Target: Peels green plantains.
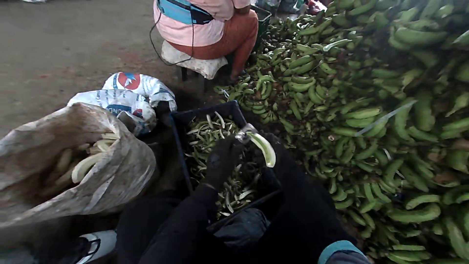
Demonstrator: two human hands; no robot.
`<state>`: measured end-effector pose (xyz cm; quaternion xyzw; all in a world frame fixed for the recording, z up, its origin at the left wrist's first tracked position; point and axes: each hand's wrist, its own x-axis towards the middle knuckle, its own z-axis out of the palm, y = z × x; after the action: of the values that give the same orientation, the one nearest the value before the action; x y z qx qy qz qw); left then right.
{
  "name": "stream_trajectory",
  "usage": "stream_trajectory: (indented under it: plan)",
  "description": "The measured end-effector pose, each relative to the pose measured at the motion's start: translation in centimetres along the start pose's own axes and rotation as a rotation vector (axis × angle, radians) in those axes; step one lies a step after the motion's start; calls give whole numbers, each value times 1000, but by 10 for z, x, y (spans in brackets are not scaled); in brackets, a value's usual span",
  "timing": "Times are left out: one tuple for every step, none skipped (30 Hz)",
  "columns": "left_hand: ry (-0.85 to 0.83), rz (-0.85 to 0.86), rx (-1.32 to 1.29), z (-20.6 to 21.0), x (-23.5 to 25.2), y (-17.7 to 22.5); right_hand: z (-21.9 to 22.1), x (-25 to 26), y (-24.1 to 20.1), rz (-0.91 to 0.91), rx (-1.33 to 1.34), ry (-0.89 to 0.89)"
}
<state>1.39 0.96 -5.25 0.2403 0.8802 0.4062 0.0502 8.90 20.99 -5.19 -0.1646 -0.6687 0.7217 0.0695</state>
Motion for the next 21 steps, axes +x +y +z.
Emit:
stream_trajectory:
  plan:
    - [5, -70, -41, -6, 5, -7, -1, 0, 0, -9, 47, -21]
    - [8, -139, -87, -14, 9, -12, -2, -1, -2, -29, 43, -42]
    - [15, -187, -128, -21, 10, -16, -1, -1, -6, -49, 30, -53]
    - [30, -202, -173, -26, 10, -19, 2, 0, -9, -77, 44, -51]
    - [38, -213, -248, -29, 9, -23, 6, 2, -13, -129, 44, -52]
    - [39, -229, -351, -30, 7, -24, 9, 5, -14, -180, 16, -63]
    - [39, -246, -475, -30, 3, -22, 12, 7, -13, -221, -6, -70]
    - [43, -271, -620, -28, -1, -17, 18, 9, -10, -247, 18, -70]
    - [39, -313, -781, -25, -5, -10, 26, 10, -6, -293, 16, -79]
    - [25, -353, -917, -22, -10, -3, 34, 8, -4, -347, -60, -117]
    - [15, -377, -1008, -19, -14, 0, 44, 6, -4, -413, -215, -144]
    - [11, -386, -1051, -17, -19, 3, 56, 1, -7, -477, -404, -152]
    - [26, -395, -1057, -16, -24, 4, 70, -2, -8, -517, -547, -135]
    - [48, -393, -1070, -17, -27, 2, 80, -3, -6, -569, -625, -127]
    - [67, -371, -1075, -21, -31, -2, 87, -4, -6, -586, -674, -136]
    - [104, -321, -1060, -30, -35, -8, 92, -4, -7, -588, -707, -147]
    - [153, -265, -1005, -42, -37, -13, 95, -3, -10, -572, -753, -149]
    - [254, -217, -894, -56, -39, -17, 98, -4, -17, -531, -801, -144]
    - [373, -178, -745, -74, -41, -22, 99, -3, -23, -471, -830, -141]
    - [514, -136, -577, -93, -41, -28, 99, 0, -26, -449, -839, -141]
    - [662, -96, -413, -114, -39, -35, 96, 3, -26, -449, -817, -144]
